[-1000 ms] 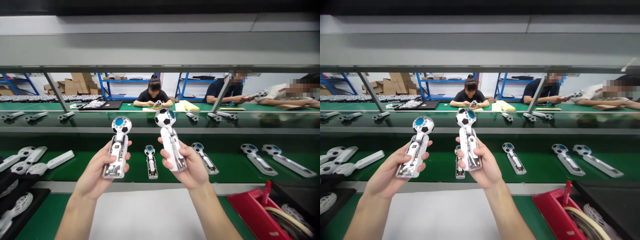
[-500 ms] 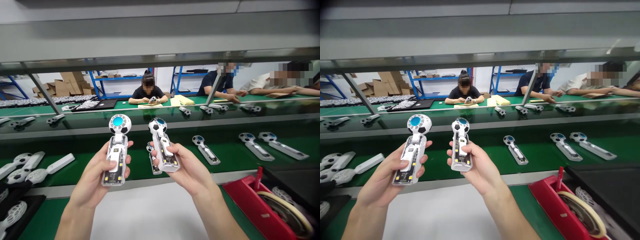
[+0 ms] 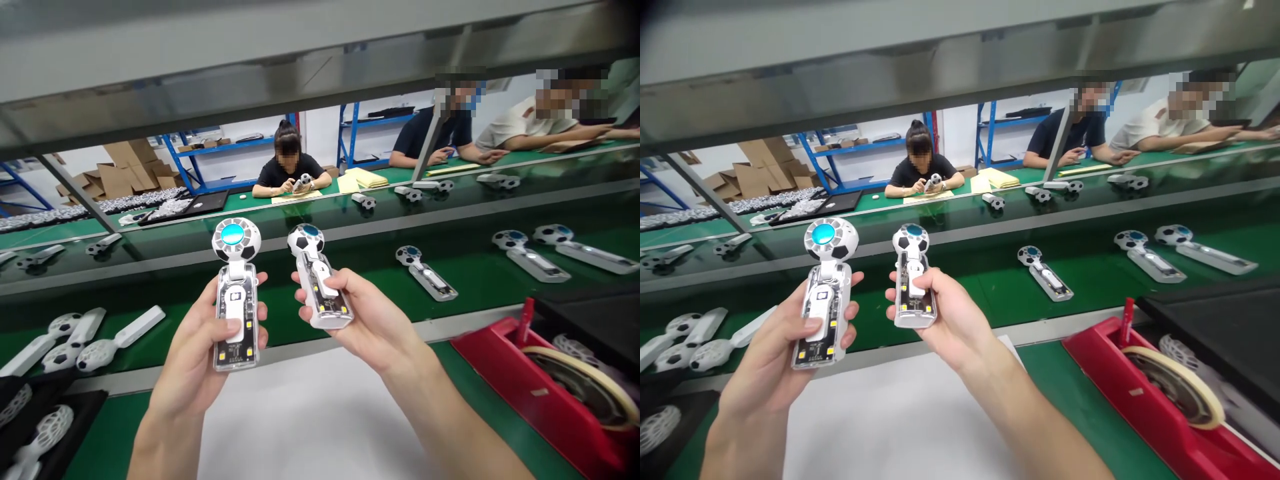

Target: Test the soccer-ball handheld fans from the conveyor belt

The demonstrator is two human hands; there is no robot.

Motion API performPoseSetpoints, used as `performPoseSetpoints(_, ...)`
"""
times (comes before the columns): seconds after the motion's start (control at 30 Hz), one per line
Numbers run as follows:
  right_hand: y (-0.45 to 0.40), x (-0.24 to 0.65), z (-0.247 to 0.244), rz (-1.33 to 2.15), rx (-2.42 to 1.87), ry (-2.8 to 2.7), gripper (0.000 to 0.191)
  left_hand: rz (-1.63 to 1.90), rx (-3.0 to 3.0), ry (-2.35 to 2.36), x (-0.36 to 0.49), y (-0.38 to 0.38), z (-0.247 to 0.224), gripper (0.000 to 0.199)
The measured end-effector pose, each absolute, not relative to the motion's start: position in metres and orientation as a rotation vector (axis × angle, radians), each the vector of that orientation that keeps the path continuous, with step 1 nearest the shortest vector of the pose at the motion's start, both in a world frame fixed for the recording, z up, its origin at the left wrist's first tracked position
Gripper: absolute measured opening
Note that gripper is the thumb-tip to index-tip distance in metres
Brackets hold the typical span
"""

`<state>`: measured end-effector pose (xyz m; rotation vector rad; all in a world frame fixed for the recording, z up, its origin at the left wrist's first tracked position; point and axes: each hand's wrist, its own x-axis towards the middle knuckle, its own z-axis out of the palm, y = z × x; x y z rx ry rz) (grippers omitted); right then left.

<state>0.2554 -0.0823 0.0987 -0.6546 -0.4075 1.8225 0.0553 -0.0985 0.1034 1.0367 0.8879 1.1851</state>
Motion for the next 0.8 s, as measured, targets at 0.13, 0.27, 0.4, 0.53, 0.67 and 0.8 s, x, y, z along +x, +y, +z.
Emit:
performPoseSetpoints(0.13, -0.090, 0.255, 0.102, 1.701, -0.647, -0.737, 0.039, 1.183, 1.071, 0.853, 0.056, -0.104, 0.103, 0.069)
performPoseSetpoints(0.27, -0.095, 0.258, 0.101, 1.619, -0.625, -1.000, 0.066, 1.212, 1.097, 0.779, 0.061, -0.108, 0.100, 0.075)
performPoseSetpoints(0.4, -0.091, 0.256, 0.094, 1.424, -0.637, -1.104, 0.079, 1.217, 1.119, 0.750, 0.065, -0.110, 0.098, 0.075)
performPoseSetpoints(0.53, -0.087, 0.255, 0.087, 1.347, -0.656, -1.158, 0.072, 1.221, 1.111, 0.678, 0.065, -0.111, 0.097, 0.069)
performPoseSetpoints(0.67, -0.086, 0.256, 0.083, 1.293, -0.653, -1.233, 0.069, 1.218, 1.124, 0.623, 0.065, -0.110, 0.095, 0.068)
performPoseSetpoints(0.8, -0.086, 0.256, 0.079, 1.237, -0.663, -1.283, 0.069, 1.236, 1.110, 0.571, 0.065, -0.109, 0.093, 0.070)
